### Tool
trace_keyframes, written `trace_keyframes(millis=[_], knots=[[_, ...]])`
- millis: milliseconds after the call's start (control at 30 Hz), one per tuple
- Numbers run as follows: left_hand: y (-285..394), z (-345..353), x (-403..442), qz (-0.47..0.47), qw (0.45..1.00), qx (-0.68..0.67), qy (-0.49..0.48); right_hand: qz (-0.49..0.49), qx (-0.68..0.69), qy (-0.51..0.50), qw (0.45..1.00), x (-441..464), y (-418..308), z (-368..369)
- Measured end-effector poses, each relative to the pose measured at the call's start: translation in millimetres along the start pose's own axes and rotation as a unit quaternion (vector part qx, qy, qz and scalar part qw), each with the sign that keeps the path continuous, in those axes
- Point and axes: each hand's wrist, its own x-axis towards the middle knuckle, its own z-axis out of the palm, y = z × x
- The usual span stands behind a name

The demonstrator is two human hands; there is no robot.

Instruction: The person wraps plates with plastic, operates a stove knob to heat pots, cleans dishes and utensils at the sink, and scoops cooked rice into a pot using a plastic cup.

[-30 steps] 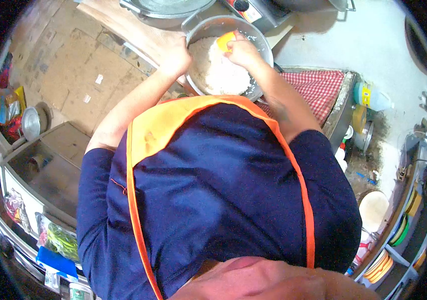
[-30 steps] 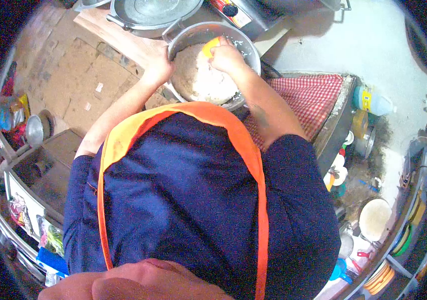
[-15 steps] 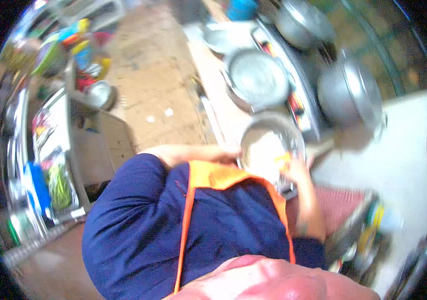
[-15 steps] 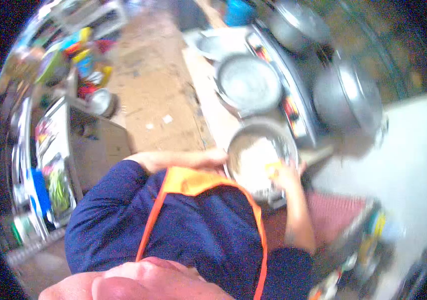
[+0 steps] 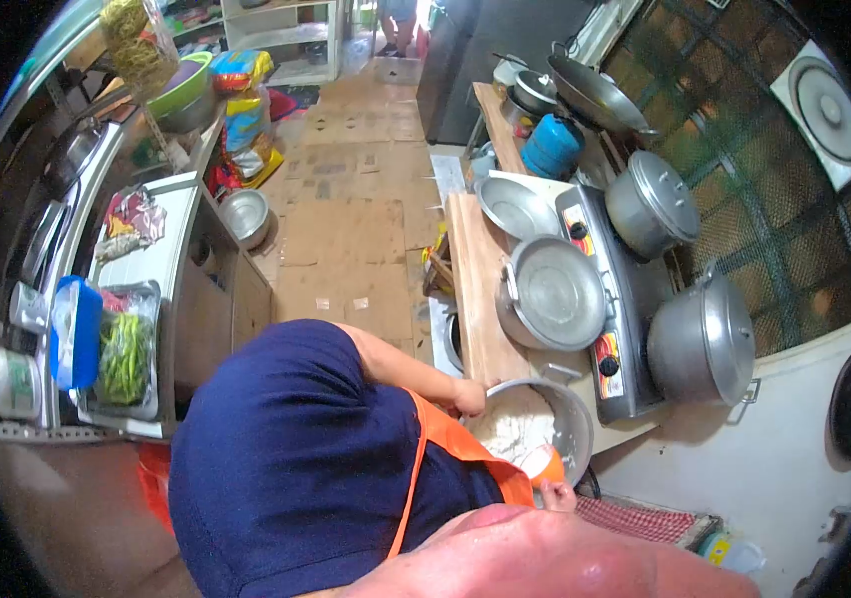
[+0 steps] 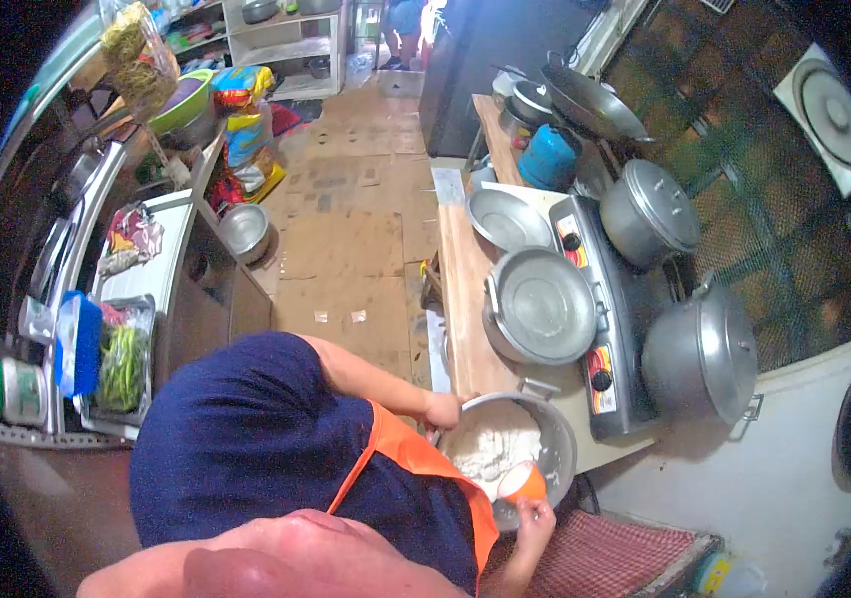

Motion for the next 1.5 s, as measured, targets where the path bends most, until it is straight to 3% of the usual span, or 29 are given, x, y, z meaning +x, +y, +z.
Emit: trace_keyframes(millis=[67, 133, 200, 267, 300, 433, 667, 700, 767, 833, 867, 900, 933, 1000, 1067, 1100, 1133, 1233, 1367, 1500], knots=[[-14, -24, -17, -0.008, 1.0, -0.008, -0.025, 0.074, 0.079, 0.044, 0.993, -19, -21, 37], [-18, -55, -41, 0.033, 0.999, -0.006, -0.036, 0.079, 0.091, 0.062, 0.991, -26, -50, 77], [-29, -94, -66, 0.01, 0.999, -0.019, -0.049, 0.093, 0.086, 0.075, 0.989, -36, -81, 110], [-38, -137, -95, 0.068, 0.993, -0.041, -0.084, 0.123, 0.047, 0.012, 0.991, -34, -113, 153], [-34, -158, -117, 0.051, 0.995, -0.055, -0.058, 0.069, 0.057, -0.012, 0.996, -30, -131, 176], [-37, -237, -146, 0.057, 0.997, -0.06, 0.007, 0.104, 0.079, -0.049, 0.99, 12, -182, 247], [-40, -399, -122, 0.094, 0.984, -0.068, 0.138, 0.02, 0.004, -0.077, 0.997, 171, -251, 348], [-40, -433, -114, 0.14, 0.975, -0.029, 0.169, -0.009, 0.042, -0.1, 0.994, 196, -269, 369], [-29, -511, -106, 0.071, 0.982, -0.023, 0.171, -0.009, 0.113, -0.138, 0.984, 250, -292, 409], [6, -569, -146, 0.116, 0.955, -0.097, 0.255, -0.02, 0.173, -0.186, 0.967, 312, -327, 449], [9, -607, -152, 0.104, 0.937, -0.025, 0.333, -0.045, 0.207, -0.217, 0.953, 334, -346, 472], [27, -636, -172, 0.062, 0.931, 0.006, 0.359, -0.049, 0.223, -0.264, 0.937, 359, -363, 491], [40, -664, -189, 0.065, 0.925, -0.026, 0.373, -0.054, 0.237, -0.313, 0.918, 385, -382, 510], [58, -721, -221, 0.057, 0.899, 0.034, 0.433, -0.098, 0.251, -0.365, 0.891, 410, -435, 544], [72, -766, -255, 0.03, 0.861, 0.098, 0.499, -0.069, 0.275, -0.397, 0.873, 437, -472, 579], [52, -814, -255, 0.043, 0.84, 0.155, 0.519, -0.053, 0.296, -0.421, 0.855, 451, -489, 597], [77, -808, -279, 0.021, 0.832, 0.124, 0.54, -0.033, 0.316, -0.445, 0.837, 468, -504, 615], [43, -893, -291, 0.045, 0.782, 0.212, 0.584, -0.034, 0.326, -0.522, 0.788, 519, -538, 687], [3, -991, -305, 0.013, 0.799, 0.078, 0.596, -0.017, 0.337, -0.53, 0.778, 567, -596, 781], [8, -1068, -315, -0.045, 0.817, -0.033, 0.574, 0.008, 0.309, -0.567, 0.764, 626, -642, 872]])
